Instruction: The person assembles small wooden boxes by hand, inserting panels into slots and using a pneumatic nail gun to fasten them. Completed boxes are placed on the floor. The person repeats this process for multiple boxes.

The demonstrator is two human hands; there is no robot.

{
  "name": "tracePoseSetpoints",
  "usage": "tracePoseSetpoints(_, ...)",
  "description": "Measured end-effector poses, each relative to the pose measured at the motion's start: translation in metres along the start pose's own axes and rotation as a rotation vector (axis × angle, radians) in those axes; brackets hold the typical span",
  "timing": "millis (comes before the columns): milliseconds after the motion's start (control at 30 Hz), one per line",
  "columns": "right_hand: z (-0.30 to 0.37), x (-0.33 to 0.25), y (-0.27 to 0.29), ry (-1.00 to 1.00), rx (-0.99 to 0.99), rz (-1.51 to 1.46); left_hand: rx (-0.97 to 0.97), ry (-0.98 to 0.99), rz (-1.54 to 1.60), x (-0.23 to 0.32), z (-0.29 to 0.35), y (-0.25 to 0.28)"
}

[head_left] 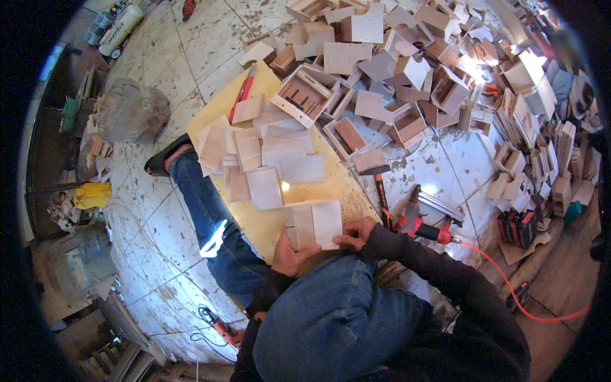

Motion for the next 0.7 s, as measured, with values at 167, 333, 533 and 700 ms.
tracePoseSetpoints(167, -0.001, 0.0, 0.001, -0.009, 0.005, -0.038, 0.035, -0.025, 0.027, -0.001, -0.002, 0.001)
tracePoseSetpoints(333, 0.001, 0.0, -0.002, 0.016, 0.063, 0.019, 0.057, 0.001, -0.032, -0.004, -0.002, 0.003)
tracePoseSetpoints(533, 0.014, 0.01, 0.005, 0.198, 0.303, 0.051, -0.007, 0.079, -0.151, 0.001, -0.002, 0.013)
tracePoseSetpoints(700, 0.1, 0.086, 0.049, -0.185, 0.762, 0.458, 0.154, 0.012, 0.037, 0.019, -0.02, 0.018)
Point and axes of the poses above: each hand's wrist, its own z-axis away from the middle knuckle, its own y-axis out of the back of the hand, x = y × z, the point moved 4 cm from there along -z, towards the middle knuckle, and after that the axes turned 8 degrees about -x, right-handed, at the moved point
